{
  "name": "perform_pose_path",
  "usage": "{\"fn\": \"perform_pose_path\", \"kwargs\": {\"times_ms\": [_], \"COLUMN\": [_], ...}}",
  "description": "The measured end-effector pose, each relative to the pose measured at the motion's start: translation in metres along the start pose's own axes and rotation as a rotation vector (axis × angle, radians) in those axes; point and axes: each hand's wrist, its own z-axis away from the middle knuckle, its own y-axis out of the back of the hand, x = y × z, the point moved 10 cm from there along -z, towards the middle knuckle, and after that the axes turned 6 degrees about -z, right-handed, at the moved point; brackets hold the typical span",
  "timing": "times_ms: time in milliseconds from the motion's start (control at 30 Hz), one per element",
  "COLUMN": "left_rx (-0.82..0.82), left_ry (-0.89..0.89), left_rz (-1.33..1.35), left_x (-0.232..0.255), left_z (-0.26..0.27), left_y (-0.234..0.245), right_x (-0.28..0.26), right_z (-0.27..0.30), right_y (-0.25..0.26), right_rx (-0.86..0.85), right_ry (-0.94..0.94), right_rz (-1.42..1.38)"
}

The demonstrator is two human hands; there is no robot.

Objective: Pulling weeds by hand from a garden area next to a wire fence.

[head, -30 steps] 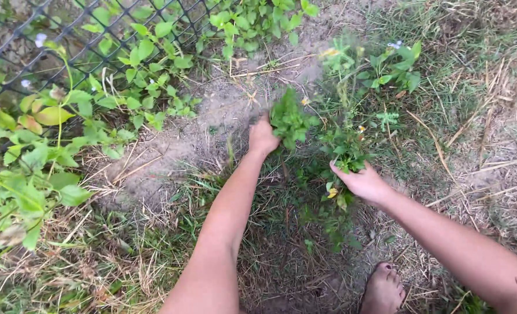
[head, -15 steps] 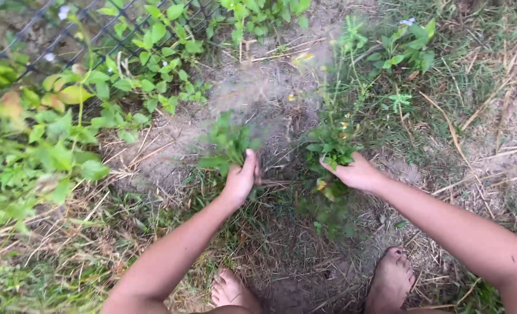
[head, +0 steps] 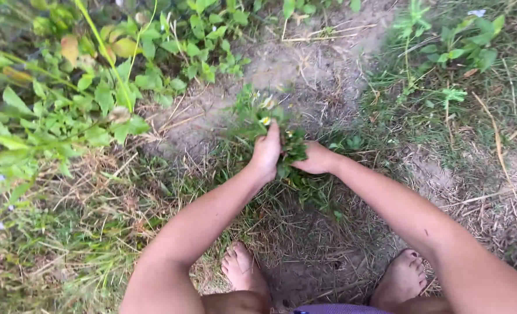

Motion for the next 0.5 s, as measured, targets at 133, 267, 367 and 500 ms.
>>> {"fn": "perform_pose_path", "kwargs": {"times_ms": [133, 267, 367, 500], "left_rx": [-0.034, -0.089, -0.143, -0.163], "left_ry": [0.008, 0.046, -0.041, 0.227], "left_rz": [0.067, 0.152, -0.299, -0.738], "left_x": [-0.019, -0.058, -0.024, -0.042], "left_z": [-0.009, 0.016, 0.037, 0.040], "left_y": [-0.015, -0.013, -0.030, -0.032], "right_x": [0.024, 0.032, 0.028, 0.102], "right_z": [0.019, 0.084, 0.120, 0.230], "right_y": [-0.013, -0.031, 0.003, 0.069], "right_rx": [0.129, 0.209, 0.239, 0.157], "right_ry": [0.038, -0.141, -0.126, -0.699], "right_rz": [0.104, -0.206, 0.200, 0.128]}}
